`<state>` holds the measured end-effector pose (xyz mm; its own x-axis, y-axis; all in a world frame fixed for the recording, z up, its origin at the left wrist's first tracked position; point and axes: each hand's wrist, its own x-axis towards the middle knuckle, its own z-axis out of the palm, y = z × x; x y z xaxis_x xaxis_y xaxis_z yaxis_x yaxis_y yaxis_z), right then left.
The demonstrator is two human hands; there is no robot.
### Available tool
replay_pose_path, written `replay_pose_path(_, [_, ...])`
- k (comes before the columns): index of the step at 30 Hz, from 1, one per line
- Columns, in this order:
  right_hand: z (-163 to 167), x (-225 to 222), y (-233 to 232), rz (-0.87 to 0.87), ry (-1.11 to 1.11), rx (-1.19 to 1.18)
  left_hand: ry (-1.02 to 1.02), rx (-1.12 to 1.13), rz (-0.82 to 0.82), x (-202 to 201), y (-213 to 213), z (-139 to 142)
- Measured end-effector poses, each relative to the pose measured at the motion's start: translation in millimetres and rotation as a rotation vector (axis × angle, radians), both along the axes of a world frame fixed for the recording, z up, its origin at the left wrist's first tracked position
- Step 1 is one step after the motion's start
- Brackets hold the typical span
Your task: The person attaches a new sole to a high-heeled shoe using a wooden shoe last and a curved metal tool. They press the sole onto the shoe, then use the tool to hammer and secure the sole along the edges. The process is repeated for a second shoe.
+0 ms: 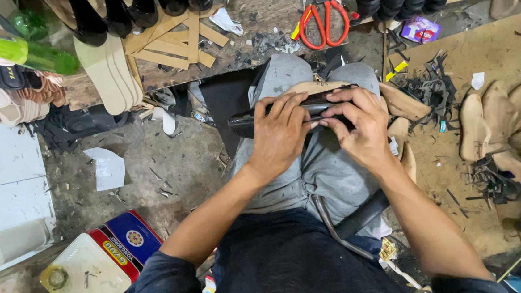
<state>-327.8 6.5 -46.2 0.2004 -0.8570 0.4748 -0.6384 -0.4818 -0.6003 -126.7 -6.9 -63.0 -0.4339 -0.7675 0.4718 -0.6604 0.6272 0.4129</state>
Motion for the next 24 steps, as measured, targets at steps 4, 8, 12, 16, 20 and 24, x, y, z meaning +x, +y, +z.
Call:
replay_pose_path(4, [-1.9, -0.7, -6.3, -0.063, -0.061, 0.097, 0.032, 0.021, 0.003, -1.7, -3.3, -2.7])
replay_pose_path(8, [2.6, -1.1, -10.7, -0.084, -0.099, 0.177, 0.077, 0.087, 0.007, -6.8, -8.1, 0.2])
replay_pose_path(12, [13.4, 1.0, -1.0, -0.073, -0.014, 0.141, 0.085, 0.039, -0.093, 4.7, -3.9, 12.5])
replay_pose_path(16, [19.1, 6.2, 16.2, -0.039, 0.115, -0.058, -0.011, -0.095, -0.028, 33.1, 8.7, 16.9])
replay_pose_path(20, [13.3, 15.5, 25.3, 0.032, 0.125, -0.138, 0.063, -0.125, -0.093, 47.0, 16.2, 8.7])
replay_pose_path(24, [4.1, 23.2, 24.0, 0.038, 0.051, -0.13, 0.148, -0.087, -0.069, 44.3, 16.6, 4.8])
